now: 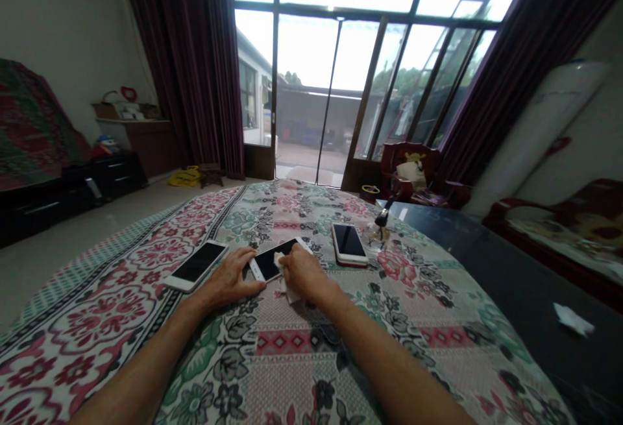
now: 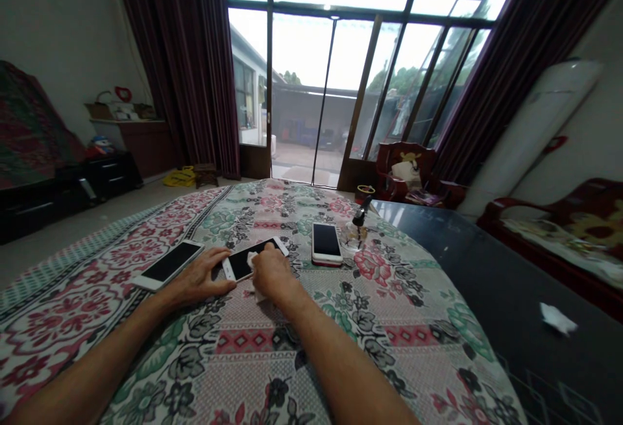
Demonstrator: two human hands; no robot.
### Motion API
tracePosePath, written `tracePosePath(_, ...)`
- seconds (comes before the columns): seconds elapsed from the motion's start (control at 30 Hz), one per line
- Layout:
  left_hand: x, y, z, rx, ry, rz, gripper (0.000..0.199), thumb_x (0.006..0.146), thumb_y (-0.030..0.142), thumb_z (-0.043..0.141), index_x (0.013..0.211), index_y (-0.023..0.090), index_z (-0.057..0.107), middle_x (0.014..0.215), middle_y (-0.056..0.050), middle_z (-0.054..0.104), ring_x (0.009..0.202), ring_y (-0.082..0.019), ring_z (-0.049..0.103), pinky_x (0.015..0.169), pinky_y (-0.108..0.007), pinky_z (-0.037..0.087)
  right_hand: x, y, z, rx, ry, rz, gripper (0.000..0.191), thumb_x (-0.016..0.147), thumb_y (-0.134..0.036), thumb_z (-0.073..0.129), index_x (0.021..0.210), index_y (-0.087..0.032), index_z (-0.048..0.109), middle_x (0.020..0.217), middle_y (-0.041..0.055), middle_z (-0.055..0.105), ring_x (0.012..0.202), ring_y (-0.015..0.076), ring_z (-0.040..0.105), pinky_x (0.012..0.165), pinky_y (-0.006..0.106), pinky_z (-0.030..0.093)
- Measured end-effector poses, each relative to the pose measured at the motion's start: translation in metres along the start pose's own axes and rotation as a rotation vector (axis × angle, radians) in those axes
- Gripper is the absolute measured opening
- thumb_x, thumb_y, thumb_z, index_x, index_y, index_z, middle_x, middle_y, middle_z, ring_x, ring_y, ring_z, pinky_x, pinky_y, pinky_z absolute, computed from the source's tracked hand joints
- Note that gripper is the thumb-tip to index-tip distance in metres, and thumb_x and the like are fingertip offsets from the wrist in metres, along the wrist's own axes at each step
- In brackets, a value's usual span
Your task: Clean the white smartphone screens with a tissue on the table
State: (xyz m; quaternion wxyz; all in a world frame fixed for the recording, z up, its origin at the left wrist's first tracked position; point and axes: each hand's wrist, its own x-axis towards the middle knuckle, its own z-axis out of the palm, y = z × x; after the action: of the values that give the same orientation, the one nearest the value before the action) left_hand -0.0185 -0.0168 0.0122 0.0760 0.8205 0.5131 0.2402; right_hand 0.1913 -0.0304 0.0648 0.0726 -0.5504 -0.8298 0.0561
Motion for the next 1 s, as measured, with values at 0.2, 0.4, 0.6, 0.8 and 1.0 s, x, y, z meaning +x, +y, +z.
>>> tracePosePath(0.2,0.0,-0.001,0.0,0.009,-0.001,0.003,0.064,0.07,0.051,0.065,0.123,0.016,0.059,0.134,-0.014,0.056,0.125,-0.032,0.051,0.108,-0.044,0.039,0.007,0.036,-0.013,-0.057,0.063,0.279,0.031,0.091,-0.015,0.043,0.1,-0.013,0.073,0.109,0.0182,0.061,0.093,0.0234,0.063,0.076,0.031,0.045)
tracePosePath(0.4,0.001,-0.002,0.0,-0.003,-0.02,-0.014,0.065,0.07,0.049,0.066,0.125,0.015,0.058,0.135,-0.014,0.056,0.126,-0.032,0.051,0.108,-0.043,0.039,0.001,0.018,0.001,-0.069,0.165,0.164,0.026,0.089,-0.014,0.045,0.1,-0.013,0.068,0.106,0.0157,0.059,0.095,0.0223,0.059,0.075,0.029,0.044)
tracePosePath(0.6,0.0,-0.007,-0.002,-0.056,-0.094,-0.005,0.075,0.069,0.051,0.07,0.132,0.014,0.053,0.143,-0.016,0.049,0.132,-0.032,0.044,0.111,-0.045,0.035,0.001,-0.001,0.017,-0.047,0.209,-0.112,0.024,0.089,-0.014,0.046,0.103,-0.019,0.064,0.105,0.009,0.056,0.09,0.0186,0.051,0.076,0.028,0.04)
tracePosePath(0.8,-0.001,-0.009,-0.002,-0.052,-0.106,0.009,0.073,0.073,0.052,0.067,0.133,0.014,0.051,0.143,-0.016,0.047,0.133,-0.031,0.043,0.112,-0.044,0.034,0.01,-0.001,0.024,0.009,0.184,-0.35,0.029,0.085,-0.013,0.05,0.11,-0.02,0.065,0.108,0.0077,0.056,0.093,0.0192,0.048,0.081,0.029,0.039)
tracePosePath(1.0,-0.001,-0.014,0.003,-0.042,-0.083,0.009,0.072,0.071,0.054,0.068,0.133,0.021,0.052,0.144,-0.013,0.048,0.134,-0.033,0.043,0.11,-0.047,0.035,0.003,-0.001,0.01,0.127,0.074,-0.41,0.029,0.081,-0.011,0.053,0.098,-0.022,0.074,0.099,0.0052,0.061,0.09,0.0173,0.052,0.083,0.027,0.04)
